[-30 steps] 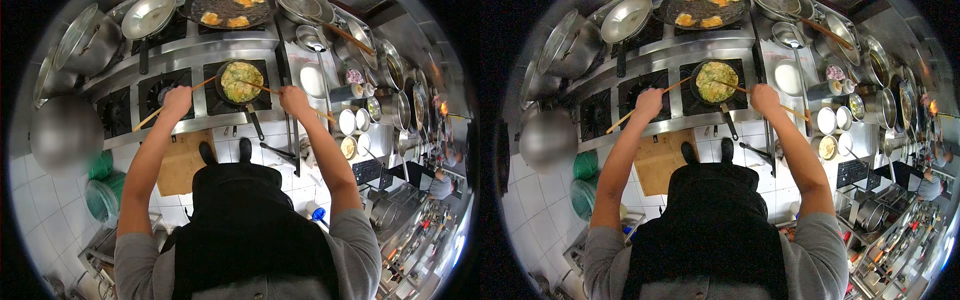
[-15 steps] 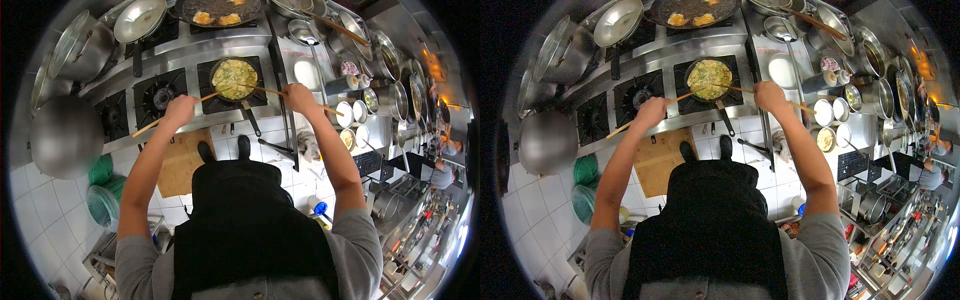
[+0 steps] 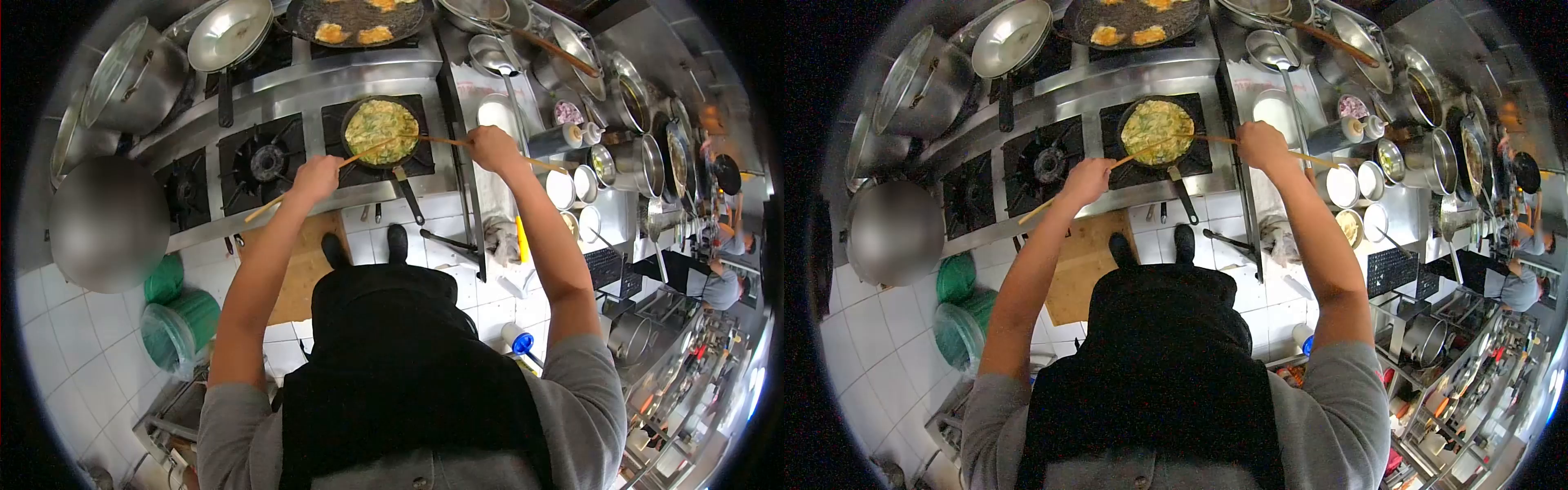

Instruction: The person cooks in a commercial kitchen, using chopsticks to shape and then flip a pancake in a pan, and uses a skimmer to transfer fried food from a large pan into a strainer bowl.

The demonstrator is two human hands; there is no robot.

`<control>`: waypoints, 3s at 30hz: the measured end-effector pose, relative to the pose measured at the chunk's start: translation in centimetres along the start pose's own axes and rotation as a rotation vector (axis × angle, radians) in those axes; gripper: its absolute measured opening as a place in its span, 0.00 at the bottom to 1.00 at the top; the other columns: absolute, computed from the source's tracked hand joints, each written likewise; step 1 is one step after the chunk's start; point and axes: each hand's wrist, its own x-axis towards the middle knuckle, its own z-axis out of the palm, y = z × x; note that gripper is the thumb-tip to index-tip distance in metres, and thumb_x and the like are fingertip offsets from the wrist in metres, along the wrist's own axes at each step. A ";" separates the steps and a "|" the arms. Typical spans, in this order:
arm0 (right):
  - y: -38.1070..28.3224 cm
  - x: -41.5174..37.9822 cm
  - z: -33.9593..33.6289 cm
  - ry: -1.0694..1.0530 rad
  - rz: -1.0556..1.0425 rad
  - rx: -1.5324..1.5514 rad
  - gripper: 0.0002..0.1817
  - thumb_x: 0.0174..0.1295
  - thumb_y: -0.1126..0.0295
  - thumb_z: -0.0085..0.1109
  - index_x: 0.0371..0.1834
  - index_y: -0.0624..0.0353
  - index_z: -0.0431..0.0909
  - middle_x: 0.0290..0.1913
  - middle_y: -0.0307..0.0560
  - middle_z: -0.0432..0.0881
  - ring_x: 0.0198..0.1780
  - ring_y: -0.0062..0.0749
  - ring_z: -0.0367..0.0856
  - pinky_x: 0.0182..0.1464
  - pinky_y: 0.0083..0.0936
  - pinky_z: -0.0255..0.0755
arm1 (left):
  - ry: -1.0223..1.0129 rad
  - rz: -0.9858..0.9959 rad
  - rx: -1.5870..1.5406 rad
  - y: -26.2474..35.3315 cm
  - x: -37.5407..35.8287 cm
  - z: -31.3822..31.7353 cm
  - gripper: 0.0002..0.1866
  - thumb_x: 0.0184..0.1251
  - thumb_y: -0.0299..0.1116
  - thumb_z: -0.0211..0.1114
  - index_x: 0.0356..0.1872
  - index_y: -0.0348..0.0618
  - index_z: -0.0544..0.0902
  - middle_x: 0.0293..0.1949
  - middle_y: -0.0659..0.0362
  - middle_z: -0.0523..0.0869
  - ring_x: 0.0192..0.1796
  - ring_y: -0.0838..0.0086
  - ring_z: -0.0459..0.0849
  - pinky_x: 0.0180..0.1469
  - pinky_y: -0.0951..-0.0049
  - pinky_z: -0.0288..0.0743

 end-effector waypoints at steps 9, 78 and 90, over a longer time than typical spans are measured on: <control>1.0 0.5 -2.4 -0.001 0.055 -0.039 0.10 0.54 0.71 0.52 0.34 0.59 0.83 0.36 0.59 0.84 0.40 0.54 0.84 0.45 0.44 0.78 | -0.050 0.033 -0.060 -1.9 -0.5 -0.9 0.17 0.61 0.27 0.55 0.49 0.49 0.85 0.41 0.44 0.84 0.45 0.48 0.82 0.48 0.53 0.76; -3.3 4.5 5.8 0.250 0.063 0.179 0.10 0.60 0.67 0.51 0.35 0.57 0.83 0.34 0.56 0.83 0.39 0.54 0.82 0.43 0.45 0.77 | 0.146 -0.008 0.277 -6.3 1.4 -2.0 0.17 0.63 0.27 0.54 0.52 0.42 0.80 0.37 0.45 0.84 0.39 0.50 0.84 0.42 0.53 0.79; -4.9 3.6 5.8 0.160 0.064 0.163 0.10 0.58 0.69 0.53 0.38 0.54 0.84 0.37 0.56 0.84 0.39 0.51 0.83 0.43 0.42 0.78 | 0.103 -0.066 0.264 -5.3 -0.4 -2.3 0.16 0.59 0.26 0.54 0.48 0.43 0.81 0.36 0.46 0.84 0.39 0.51 0.85 0.42 0.54 0.79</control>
